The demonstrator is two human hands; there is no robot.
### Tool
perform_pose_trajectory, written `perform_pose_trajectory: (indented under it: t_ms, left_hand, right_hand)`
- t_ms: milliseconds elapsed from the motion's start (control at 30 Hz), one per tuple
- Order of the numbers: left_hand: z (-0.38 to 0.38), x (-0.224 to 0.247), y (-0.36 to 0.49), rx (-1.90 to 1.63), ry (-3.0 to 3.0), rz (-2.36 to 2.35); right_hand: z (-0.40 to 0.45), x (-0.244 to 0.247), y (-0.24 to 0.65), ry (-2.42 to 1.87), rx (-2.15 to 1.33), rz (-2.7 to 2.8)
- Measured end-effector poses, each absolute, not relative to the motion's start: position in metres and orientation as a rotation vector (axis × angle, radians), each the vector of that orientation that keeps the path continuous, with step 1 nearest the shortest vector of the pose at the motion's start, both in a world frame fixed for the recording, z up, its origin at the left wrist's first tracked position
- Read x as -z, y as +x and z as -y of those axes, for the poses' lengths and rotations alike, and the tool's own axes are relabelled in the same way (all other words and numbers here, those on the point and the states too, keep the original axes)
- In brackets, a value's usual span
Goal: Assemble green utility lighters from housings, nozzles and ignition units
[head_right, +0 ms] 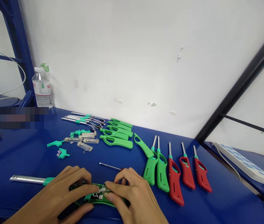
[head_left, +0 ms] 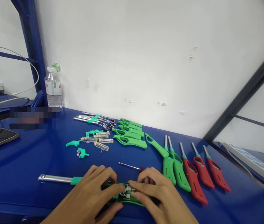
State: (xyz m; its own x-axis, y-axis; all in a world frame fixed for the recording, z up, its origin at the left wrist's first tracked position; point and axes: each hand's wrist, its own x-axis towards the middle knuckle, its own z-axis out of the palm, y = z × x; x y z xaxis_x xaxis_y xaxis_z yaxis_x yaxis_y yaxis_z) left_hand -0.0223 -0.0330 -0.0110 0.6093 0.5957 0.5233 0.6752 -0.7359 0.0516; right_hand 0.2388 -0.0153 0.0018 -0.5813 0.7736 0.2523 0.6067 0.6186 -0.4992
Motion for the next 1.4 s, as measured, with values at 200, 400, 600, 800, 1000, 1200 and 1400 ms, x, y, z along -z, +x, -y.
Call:
perform_pose_trajectory:
  t_ms: [200,400,600,800,1000,1200,1400]
  left_hand:
    - [0.0326,0.0136,-0.0249,0.752,-2.726,1.129]
    - [0.0331,0.0156,-0.024,0.707,-2.746,1.178]
    - [0.0337,0.0151,-0.0256,0.655,-2.797,1.225]
    - [0.0355,0.0122,-0.026,0.655,-2.78,1.207]
    - [0.0352,0.0104,-0.025,0.661,-2.775,1.171]
    - [0.0346,0.0135,-0.0256,0.656,-2.763,1.163]
    - [0.0348,0.0099,-0.0242,0.641,-2.747,1.109]
  right_hand:
    - [0.015,-0.0015,0.2388,-1.097,-0.524,2.383]
    - [0.015,-0.0028,0.2389,-1.105,-0.566,2.371]
    - [0.0151,-0.0038,0.2387,-1.084,-0.564,2.377]
    - [0.0142,-0.0027,0.2389,-1.09,-0.561,2.388]
    - [0.0141,-0.0029,0.239,-1.088,-0.543,2.376]
    - [0.0145,-0.0016,0.2384,-1.079,-0.537,2.348]
    - [0.0158,-0.0024,0.2386,-1.101,-0.544,2.358]
